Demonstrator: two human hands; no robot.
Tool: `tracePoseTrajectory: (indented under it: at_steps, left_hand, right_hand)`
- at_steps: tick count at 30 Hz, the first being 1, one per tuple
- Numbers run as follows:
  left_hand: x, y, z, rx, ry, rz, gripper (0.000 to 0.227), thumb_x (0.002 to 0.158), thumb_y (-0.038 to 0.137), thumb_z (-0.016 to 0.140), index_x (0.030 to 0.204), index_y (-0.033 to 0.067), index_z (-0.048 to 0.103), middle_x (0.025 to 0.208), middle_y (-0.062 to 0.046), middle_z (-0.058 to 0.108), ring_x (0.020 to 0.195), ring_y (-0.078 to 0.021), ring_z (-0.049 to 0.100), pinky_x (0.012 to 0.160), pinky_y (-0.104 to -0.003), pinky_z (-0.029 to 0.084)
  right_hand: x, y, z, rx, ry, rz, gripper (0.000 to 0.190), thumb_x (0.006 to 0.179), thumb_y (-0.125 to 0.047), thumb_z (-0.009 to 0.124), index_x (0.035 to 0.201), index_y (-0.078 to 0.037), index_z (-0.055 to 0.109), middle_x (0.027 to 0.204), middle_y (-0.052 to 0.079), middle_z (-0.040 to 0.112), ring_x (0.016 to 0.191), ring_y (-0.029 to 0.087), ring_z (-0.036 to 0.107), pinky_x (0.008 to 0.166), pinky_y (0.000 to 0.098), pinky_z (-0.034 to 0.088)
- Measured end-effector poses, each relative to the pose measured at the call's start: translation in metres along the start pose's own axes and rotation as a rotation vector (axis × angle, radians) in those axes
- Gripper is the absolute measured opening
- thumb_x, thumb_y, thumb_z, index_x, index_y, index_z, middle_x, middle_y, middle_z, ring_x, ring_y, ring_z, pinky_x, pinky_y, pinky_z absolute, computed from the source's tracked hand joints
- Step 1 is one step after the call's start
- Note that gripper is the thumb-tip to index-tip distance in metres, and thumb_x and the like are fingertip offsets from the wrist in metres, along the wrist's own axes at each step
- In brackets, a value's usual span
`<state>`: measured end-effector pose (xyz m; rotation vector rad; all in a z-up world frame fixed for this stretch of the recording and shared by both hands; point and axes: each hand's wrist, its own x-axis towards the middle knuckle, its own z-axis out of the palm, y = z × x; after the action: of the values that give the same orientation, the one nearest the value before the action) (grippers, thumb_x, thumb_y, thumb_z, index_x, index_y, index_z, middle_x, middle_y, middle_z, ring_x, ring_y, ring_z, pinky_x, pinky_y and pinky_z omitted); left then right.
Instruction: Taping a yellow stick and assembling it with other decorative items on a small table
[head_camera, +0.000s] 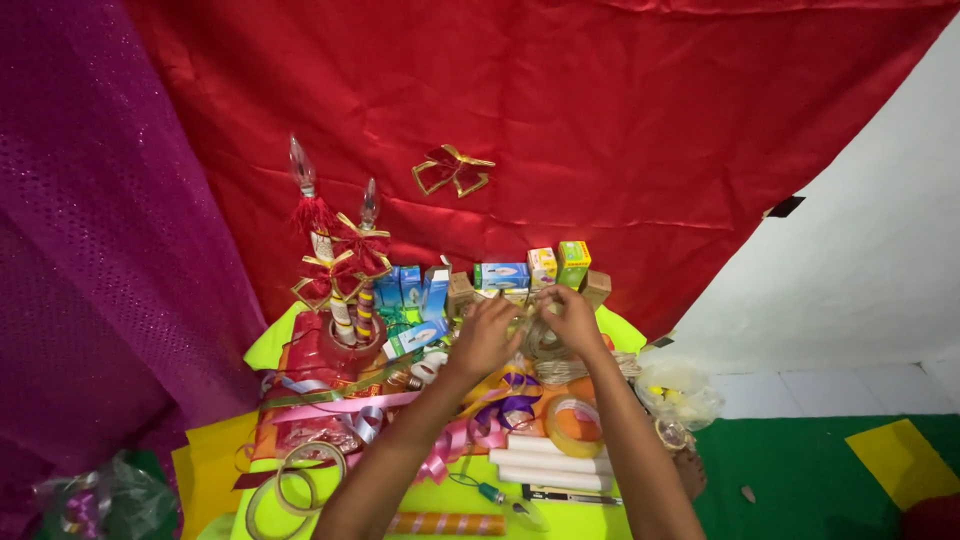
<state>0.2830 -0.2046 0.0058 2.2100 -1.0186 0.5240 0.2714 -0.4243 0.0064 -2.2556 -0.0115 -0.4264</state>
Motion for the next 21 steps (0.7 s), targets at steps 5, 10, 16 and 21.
tracePoseTrajectory:
  at_steps: [5, 10, 16, 21]
  left_hand:
    - [0.002, 0.010, 0.033, 0.129, -0.033, -0.135, 0.045, 0.079, 0.035, 0.080, 0.118, 0.0172, 0.068, 0.112, -0.003, 0.067, 0.122, -0.0285, 0.057, 0.102, -0.051, 0.039]
    - [0.004, 0.039, 0.029, 0.131, -0.173, -0.247, 0.058, 0.083, 0.043, 0.076, 0.131, 0.0128, 0.062, 0.128, -0.009, 0.067, 0.141, -0.0353, 0.044, 0.113, -0.065, 0.021]
    - [-0.010, 0.024, 0.078, 0.144, -0.145, -0.223, 0.048, 0.085, 0.028, 0.076, 0.126, 0.0160, 0.057, 0.119, -0.005, 0.066, 0.140, -0.0296, 0.043, 0.112, -0.069, 0.020]
    - [-0.023, 0.025, 0.100, 0.217, 0.009, -0.072, 0.031, 0.091, 0.019, 0.066, 0.121, 0.0133, 0.057, 0.115, -0.008, 0.063, 0.132, -0.0275, 0.048, 0.110, -0.064, 0.023]
  right_hand:
    - [0.004, -0.005, -0.007, -0.061, 0.027, -0.026, 0.030, 0.081, -0.007, 0.075, 0.111, -0.013, 0.076, 0.099, 0.013, 0.076, 0.111, 0.037, 0.070, 0.099, 0.0497, 0.054]
    - [0.006, -0.002, -0.009, -0.060, 0.039, -0.028, 0.031, 0.081, -0.009, 0.078, 0.112, -0.014, 0.077, 0.102, 0.013, 0.077, 0.112, 0.037, 0.069, 0.098, 0.0490, 0.054]
    - [-0.002, -0.026, -0.017, -0.004, 0.045, 0.038, 0.030, 0.083, -0.007, 0.075, 0.112, -0.015, 0.077, 0.102, 0.011, 0.078, 0.113, 0.034, 0.070, 0.098, 0.0462, 0.054]
    - [-0.004, -0.028, -0.018, 0.061, 0.067, 0.080, 0.033, 0.082, -0.008, 0.077, 0.114, -0.015, 0.077, 0.104, 0.011, 0.079, 0.113, 0.033, 0.070, 0.099, 0.0458, 0.053]
